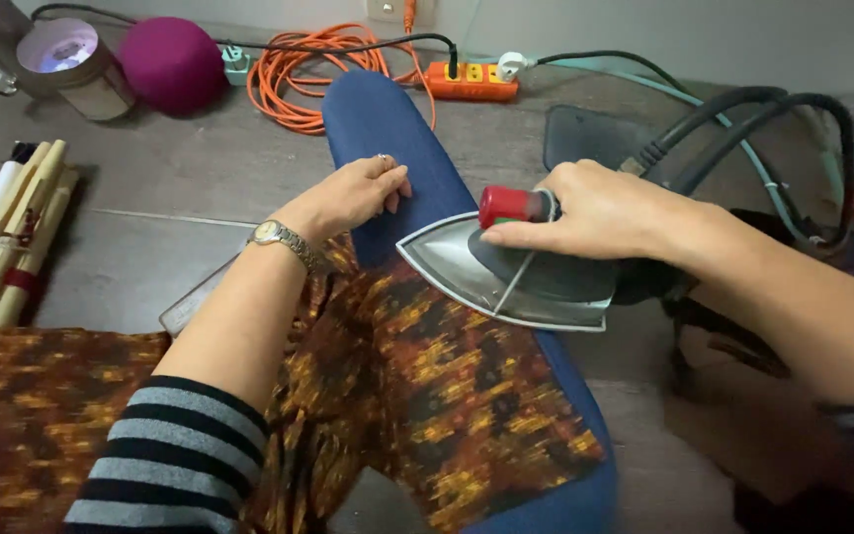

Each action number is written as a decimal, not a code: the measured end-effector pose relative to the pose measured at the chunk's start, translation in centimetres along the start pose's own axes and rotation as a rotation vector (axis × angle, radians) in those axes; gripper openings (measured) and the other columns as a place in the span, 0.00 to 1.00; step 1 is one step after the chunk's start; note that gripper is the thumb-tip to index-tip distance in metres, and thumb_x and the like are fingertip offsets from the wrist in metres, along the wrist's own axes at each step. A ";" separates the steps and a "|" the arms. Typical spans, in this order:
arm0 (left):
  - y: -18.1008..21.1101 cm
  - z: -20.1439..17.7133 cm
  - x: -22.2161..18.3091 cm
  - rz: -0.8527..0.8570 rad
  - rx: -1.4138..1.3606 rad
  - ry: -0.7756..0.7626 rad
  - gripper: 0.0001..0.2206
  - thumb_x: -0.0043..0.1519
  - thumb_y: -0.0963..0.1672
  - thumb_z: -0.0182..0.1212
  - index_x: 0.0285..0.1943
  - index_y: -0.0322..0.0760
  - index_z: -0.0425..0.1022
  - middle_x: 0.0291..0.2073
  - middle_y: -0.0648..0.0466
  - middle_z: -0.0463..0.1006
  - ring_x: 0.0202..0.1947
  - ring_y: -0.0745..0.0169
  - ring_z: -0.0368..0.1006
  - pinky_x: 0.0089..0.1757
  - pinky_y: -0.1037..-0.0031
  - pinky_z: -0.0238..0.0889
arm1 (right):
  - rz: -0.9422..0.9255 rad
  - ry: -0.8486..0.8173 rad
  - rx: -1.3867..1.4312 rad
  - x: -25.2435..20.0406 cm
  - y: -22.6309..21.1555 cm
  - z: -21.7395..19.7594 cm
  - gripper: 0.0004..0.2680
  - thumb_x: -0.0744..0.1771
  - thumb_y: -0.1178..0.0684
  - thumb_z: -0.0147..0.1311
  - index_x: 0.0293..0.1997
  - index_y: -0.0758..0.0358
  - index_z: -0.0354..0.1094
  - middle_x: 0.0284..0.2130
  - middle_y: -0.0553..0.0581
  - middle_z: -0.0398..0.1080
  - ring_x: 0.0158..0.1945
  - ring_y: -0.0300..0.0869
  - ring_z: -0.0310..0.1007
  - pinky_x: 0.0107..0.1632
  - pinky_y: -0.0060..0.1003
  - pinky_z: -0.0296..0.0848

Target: Ironing and pressing seams of a patterned garment using a steam iron and a wooden clapper on an ironing board.

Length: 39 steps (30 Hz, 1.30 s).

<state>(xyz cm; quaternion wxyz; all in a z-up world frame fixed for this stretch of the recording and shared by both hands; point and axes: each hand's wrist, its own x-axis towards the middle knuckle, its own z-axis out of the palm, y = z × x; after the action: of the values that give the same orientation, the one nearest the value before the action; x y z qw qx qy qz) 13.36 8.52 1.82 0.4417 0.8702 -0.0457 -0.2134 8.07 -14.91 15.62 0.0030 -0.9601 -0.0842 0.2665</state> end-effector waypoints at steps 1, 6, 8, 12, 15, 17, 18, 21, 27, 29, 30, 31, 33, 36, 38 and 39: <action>-0.6 0.1 0.4 0.046 -0.006 0.040 0.16 0.68 0.50 0.41 0.39 0.39 0.73 0.28 0.54 0.74 0.32 0.64 0.69 0.39 0.74 0.62 | -0.047 -0.014 0.070 -0.2 0.3 0.1 0.24 0.60 0.27 0.52 0.19 0.64 0.63 0.19 0.61 0.66 0.22 0.49 0.63 0.28 0.41 0.58; 0.1 0.1 -0.3 0.074 0.005 0.083 0.17 0.68 0.51 0.44 0.37 0.39 0.75 0.26 0.52 0.77 0.32 0.62 0.72 0.37 0.71 0.66 | -0.081 -0.171 0.074 -2.6 2.3 2.1 0.20 0.59 0.32 0.58 0.22 0.64 0.75 0.20 0.64 0.74 0.24 0.50 0.72 0.30 0.39 0.70; 2.1 -0.3 -1.7 -0.045 0.074 -0.015 0.17 0.69 0.51 0.37 0.40 0.41 0.70 0.33 0.56 0.72 0.35 0.63 0.65 0.41 0.73 0.57 | -0.135 -0.361 -0.128 -4.4 2.9 2.4 0.15 0.61 0.31 0.57 0.33 0.50 0.75 0.17 0.41 0.71 0.16 0.28 0.64 0.20 0.19 0.60; 2.3 0.1 -2.1 -0.031 0.107 -0.004 0.16 0.68 0.52 0.40 0.37 0.42 0.67 0.32 0.55 0.70 0.32 0.62 0.62 0.38 0.71 0.55 | -0.152 -0.338 -0.264 -6.5 7.1 4.4 0.17 0.59 0.22 0.56 0.23 0.42 0.71 0.18 0.36 0.71 0.22 0.29 0.70 0.32 0.25 0.68; 3.1 0.6 -2.7 -0.088 0.102 -0.010 0.15 0.66 0.53 0.46 0.39 0.42 0.67 0.34 0.57 0.69 0.34 0.64 0.61 0.38 0.72 0.53 | -0.062 -0.305 -0.111 -7.1 11.6 6.8 0.21 0.60 0.28 0.66 0.17 0.52 0.64 0.14 0.43 0.58 0.18 0.33 0.58 0.29 0.30 0.56; 2.5 1.5 -1.8 0.035 0.265 -0.011 0.17 0.59 0.56 0.58 0.34 0.43 0.70 0.25 0.58 0.72 0.27 0.64 0.65 0.33 0.72 0.59 | 0.083 -0.247 0.176 -7.5 14.2 8.2 0.18 0.62 0.39 0.70 0.18 0.59 0.64 0.16 0.47 0.63 0.21 0.34 0.58 0.29 0.31 0.57; 2.4 2.1 -1.8 0.037 0.264 -0.006 0.17 0.59 0.56 0.58 0.34 0.43 0.70 0.25 0.58 0.72 0.27 0.64 0.65 0.33 0.72 0.59 | 0.082 -0.244 0.173 -7.8 14.1 8.0 0.18 0.62 0.39 0.70 0.18 0.59 0.64 0.16 0.47 0.63 0.21 0.34 0.58 0.29 0.31 0.57; 2.1 4.1 -1.8 0.055 0.519 0.032 0.27 0.49 0.64 0.59 0.43 0.47 0.73 0.42 0.52 0.63 0.45 0.50 0.63 0.43 0.57 0.60 | 0.413 -0.175 0.322 -8.5 15.0 8.8 0.11 0.62 0.43 0.64 0.31 0.58 0.86 0.18 0.52 0.67 0.23 0.39 0.62 0.31 0.30 0.56; 2.3 4.3 -3.8 0.138 0.227 -0.006 0.13 0.63 0.51 0.54 0.34 0.46 0.59 0.28 0.58 0.67 0.29 0.62 0.59 0.35 0.69 0.53 | 0.395 0.127 0.691 -8.6 18.1 11.7 0.21 0.66 0.44 0.58 0.16 0.70 0.55 0.07 0.67 0.57 0.11 0.50 0.54 0.19 0.40 0.49; 3.3 2.8 -5.2 -0.048 -0.247 -0.122 0.09 0.66 0.48 0.51 0.41 0.43 0.60 0.32 0.60 0.63 0.33 0.69 0.57 0.37 0.76 0.56 | 0.432 0.164 0.728 -8.6 18.1 12.0 0.22 0.65 0.43 0.59 0.15 0.71 0.55 0.07 0.67 0.58 0.11 0.51 0.56 0.21 0.41 0.53; 3.5 1.5 -4.8 -0.051 -0.245 -0.118 0.09 0.66 0.48 0.51 0.41 0.43 0.60 0.32 0.60 0.63 0.33 0.69 0.57 0.37 0.76 0.56 | 0.427 0.163 0.729 -8.6 18.1 12.1 0.22 0.65 0.43 0.59 0.15 0.71 0.55 0.07 0.67 0.58 0.11 0.51 0.56 0.21 0.41 0.53; 3.6 0.2 -4.5 -0.040 -0.181 0.021 0.10 0.65 0.50 0.52 0.38 0.44 0.62 0.29 0.60 0.65 0.30 0.69 0.58 0.34 0.74 0.55 | 0.396 0.150 0.742 -8.5 18.1 12.3 0.23 0.66 0.44 0.57 0.14 0.72 0.54 0.05 0.68 0.57 0.10 0.51 0.56 0.21 0.42 0.54; 4.5 -3.1 -3.7 -0.030 -0.117 0.160 0.11 0.64 0.51 0.54 0.35 0.45 0.65 0.27 0.60 0.68 0.28 0.69 0.59 0.31 0.72 0.55 | 0.364 0.136 0.754 -8.4 17.9 12.4 0.24 0.66 0.45 0.56 0.12 0.73 0.53 0.04 0.69 0.56 0.09 0.52 0.55 0.20 0.43 0.56; 7.1 -7.4 -2.7 0.176 -0.212 0.305 0.17 0.62 0.51 0.49 0.54 0.41 0.69 0.47 0.57 0.76 0.48 0.68 0.70 0.48 0.74 0.63 | 0.407 0.070 0.754 -8.3 17.4 12.1 0.25 0.66 0.45 0.56 0.10 0.76 0.56 0.03 0.71 0.59 0.09 0.53 0.59 0.24 0.42 0.61; 9.1 -8.0 -3.0 0.243 -0.077 0.334 0.15 0.62 0.51 0.47 0.52 0.40 0.66 0.44 0.53 0.76 0.45 0.62 0.71 0.44 0.69 0.62 | 0.375 0.072 0.746 -8.7 16.9 11.9 0.27 0.66 0.42 0.54 0.08 0.74 0.53 0.02 0.68 0.58 0.09 0.51 0.59 0.25 0.41 0.62; 10.2 -7.4 -3.6 0.242 -0.075 0.333 0.15 0.62 0.51 0.47 0.52 0.40 0.66 0.44 0.53 0.76 0.45 0.62 0.71 0.44 0.69 0.62 | 0.375 0.070 0.747 -8.7 16.8 11.8 0.27 0.66 0.42 0.54 0.08 0.74 0.53 0.02 0.68 0.58 0.09 0.51 0.59 0.25 0.41 0.62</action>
<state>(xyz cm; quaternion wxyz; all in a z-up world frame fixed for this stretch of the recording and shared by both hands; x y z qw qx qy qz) 14.28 8.85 14.90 0.4978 0.8645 -0.0681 -0.0135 -2.69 -33.35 9.07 0.3053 -0.9003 0.1947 0.2417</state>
